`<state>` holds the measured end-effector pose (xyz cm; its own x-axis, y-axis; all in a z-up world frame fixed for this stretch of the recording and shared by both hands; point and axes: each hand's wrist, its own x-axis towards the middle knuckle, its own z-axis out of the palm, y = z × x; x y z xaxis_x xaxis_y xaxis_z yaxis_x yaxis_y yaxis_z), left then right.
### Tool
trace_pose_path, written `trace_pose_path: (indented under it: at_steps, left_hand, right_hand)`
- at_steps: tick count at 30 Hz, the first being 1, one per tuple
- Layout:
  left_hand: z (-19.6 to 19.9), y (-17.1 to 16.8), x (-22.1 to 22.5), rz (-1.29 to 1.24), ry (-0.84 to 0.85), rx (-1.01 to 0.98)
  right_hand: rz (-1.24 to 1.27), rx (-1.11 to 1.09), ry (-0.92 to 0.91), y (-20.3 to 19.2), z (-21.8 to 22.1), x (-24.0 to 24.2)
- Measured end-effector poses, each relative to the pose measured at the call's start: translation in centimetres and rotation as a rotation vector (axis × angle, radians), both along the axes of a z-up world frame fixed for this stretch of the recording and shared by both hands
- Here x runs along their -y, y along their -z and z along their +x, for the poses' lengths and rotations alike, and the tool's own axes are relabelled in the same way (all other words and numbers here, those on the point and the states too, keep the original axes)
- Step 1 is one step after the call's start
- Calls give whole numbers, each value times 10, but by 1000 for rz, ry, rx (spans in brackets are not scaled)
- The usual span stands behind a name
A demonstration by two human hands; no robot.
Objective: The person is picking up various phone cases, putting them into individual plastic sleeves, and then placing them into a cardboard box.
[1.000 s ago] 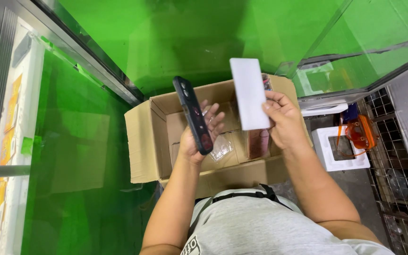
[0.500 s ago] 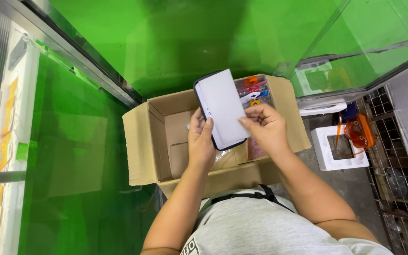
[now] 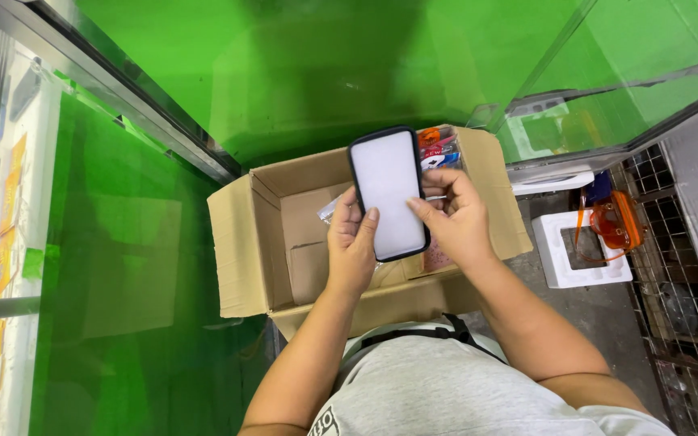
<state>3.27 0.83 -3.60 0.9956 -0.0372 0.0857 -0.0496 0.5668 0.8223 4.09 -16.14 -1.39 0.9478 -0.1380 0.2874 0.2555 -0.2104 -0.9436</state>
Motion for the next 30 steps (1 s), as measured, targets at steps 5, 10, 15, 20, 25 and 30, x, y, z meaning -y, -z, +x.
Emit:
trace_pose_path:
  at_steps: [5,10,15,20,25,30]
  left_hand:
    - [3,20,3,99,69,19]
    - [25,24,-3,37,52,-55]
    - [91,131,-32,370,12,-283]
    - [119,209,-55,1063,48,-705]
    - [104,217,-53,1469,77,-929]
    - [107,289,-62,1604,45,-940]
  right_hand:
    - [387,-124,-182,17,8,11]
    - [382,-242,-287,35,15,4]
    - [350,-199,-161,75,20,28]
    - [381,-180,-83,48,16,42]
    - [332,-201,23,50,1,60]
    - [225,-212,68,57,-9,74]
